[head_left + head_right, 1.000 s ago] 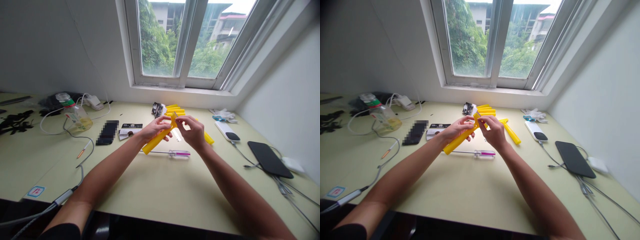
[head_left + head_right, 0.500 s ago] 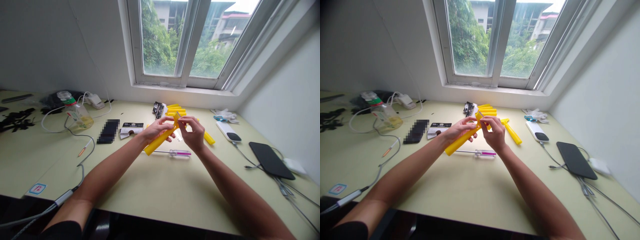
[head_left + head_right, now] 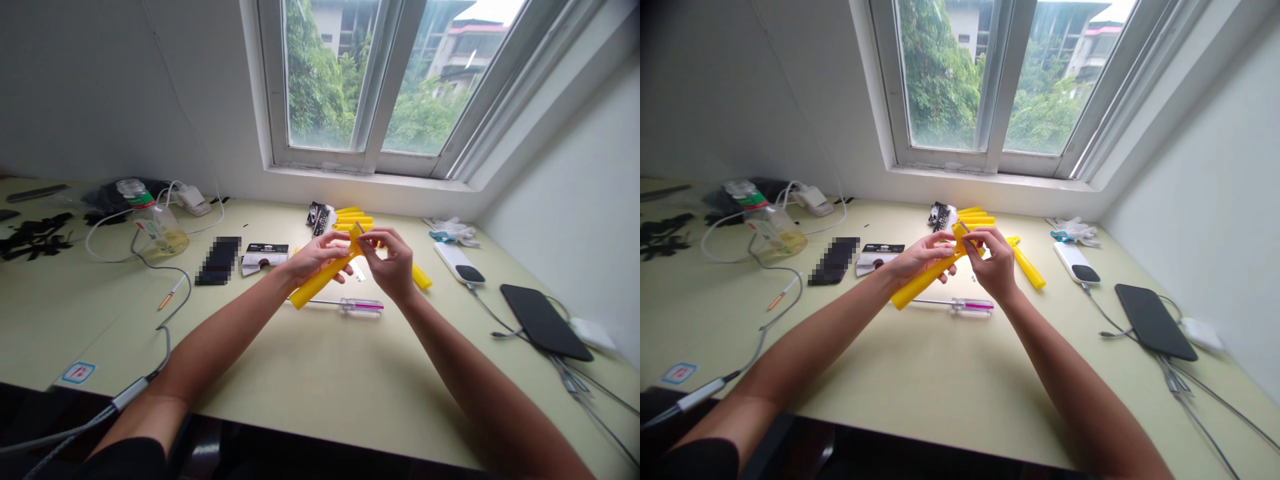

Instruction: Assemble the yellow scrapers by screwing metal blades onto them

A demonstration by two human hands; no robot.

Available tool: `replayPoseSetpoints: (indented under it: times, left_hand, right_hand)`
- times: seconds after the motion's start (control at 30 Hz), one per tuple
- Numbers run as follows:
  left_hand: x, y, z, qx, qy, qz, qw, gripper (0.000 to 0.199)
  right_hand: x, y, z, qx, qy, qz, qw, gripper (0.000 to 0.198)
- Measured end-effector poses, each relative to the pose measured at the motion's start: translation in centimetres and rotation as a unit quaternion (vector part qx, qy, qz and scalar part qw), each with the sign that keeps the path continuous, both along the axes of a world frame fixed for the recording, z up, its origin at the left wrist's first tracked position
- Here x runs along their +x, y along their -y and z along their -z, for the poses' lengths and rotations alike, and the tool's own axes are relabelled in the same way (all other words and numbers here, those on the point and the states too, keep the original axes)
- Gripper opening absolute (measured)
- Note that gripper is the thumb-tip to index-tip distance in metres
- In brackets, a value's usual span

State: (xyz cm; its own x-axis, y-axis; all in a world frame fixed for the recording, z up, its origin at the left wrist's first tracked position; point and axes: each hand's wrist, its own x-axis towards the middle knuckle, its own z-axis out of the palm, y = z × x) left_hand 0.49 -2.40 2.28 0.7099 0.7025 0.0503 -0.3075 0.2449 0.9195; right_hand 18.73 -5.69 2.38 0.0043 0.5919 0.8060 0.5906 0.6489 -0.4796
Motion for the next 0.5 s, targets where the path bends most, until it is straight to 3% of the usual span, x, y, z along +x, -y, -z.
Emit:
replayPoseSetpoints:
  times: [0.3, 0.5]
  left_hand:
    - [0.0, 0.6, -0.4, 0.077, -0.038, -0.017, 0.996, 0.046]
    - [0.4, 0.3, 0.2, 0.077, -0.059, -0.059, 0.994, 0.046]
  right_hand:
    - [0.9, -0.5, -0.6, -0.077, 0.0, -0.061, 0.995, 0.004]
    - [1.3, -0.6, -0.6, -0.057, 0.07, -0.058, 0.994, 0.009]
